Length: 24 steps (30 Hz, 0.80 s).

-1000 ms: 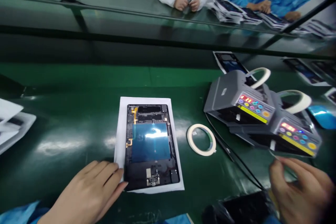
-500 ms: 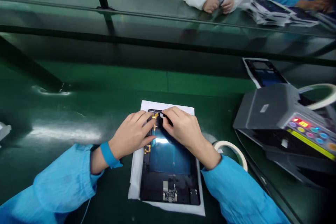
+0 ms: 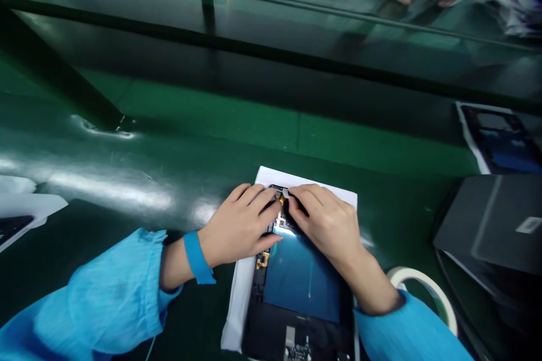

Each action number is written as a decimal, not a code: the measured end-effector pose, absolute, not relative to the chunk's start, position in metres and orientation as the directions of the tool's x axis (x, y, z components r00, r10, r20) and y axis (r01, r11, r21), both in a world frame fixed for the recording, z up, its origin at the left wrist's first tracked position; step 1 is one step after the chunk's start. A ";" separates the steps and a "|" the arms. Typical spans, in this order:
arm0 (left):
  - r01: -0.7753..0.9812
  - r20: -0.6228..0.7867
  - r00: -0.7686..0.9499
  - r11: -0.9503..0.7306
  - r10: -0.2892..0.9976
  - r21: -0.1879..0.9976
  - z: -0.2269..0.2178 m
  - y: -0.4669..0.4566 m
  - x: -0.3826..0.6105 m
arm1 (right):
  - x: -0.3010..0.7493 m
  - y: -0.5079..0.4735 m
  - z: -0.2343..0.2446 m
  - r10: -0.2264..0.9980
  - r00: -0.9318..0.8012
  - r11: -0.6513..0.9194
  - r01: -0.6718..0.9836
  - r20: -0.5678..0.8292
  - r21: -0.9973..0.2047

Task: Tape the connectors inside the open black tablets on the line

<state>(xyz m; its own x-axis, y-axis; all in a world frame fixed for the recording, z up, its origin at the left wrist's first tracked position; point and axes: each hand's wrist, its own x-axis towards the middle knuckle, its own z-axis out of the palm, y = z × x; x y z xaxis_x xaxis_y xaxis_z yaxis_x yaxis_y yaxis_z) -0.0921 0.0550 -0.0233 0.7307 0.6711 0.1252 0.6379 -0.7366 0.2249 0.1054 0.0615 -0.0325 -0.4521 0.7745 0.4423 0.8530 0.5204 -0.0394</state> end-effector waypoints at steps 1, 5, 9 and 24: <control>0.637 0.127 0.731 -0.737 0.670 0.223 -0.023 0.055 -0.092 | 0.105 0.062 -0.032 0.773 -0.457 0.522 0.852 0.440 -0.032; 0.638 0.134 0.731 -0.740 0.669 0.214 -0.023 0.054 -0.092 | 0.106 0.062 -0.033 0.766 -0.473 0.536 0.844 0.436 -0.025; 0.643 0.132 0.726 -0.735 0.675 0.218 -0.023 0.054 -0.092 | 0.107 0.061 -0.034 0.756 -0.489 0.549 0.836 0.435 -0.015; 0.640 0.130 0.729 -0.737 0.672 0.218 -0.024 0.055 -0.092 | 0.101 0.058 -0.027 0.754 -0.590 0.581 0.804 0.287 0.127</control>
<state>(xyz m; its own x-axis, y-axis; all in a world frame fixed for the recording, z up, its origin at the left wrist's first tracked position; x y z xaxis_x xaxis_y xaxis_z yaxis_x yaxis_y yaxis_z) -0.0921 0.0546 -0.0239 0.7290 0.6719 0.1305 0.6401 -0.7368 0.2178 0.1010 0.0581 -0.0274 -0.5904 0.7544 0.2868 0.8040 0.5810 0.1269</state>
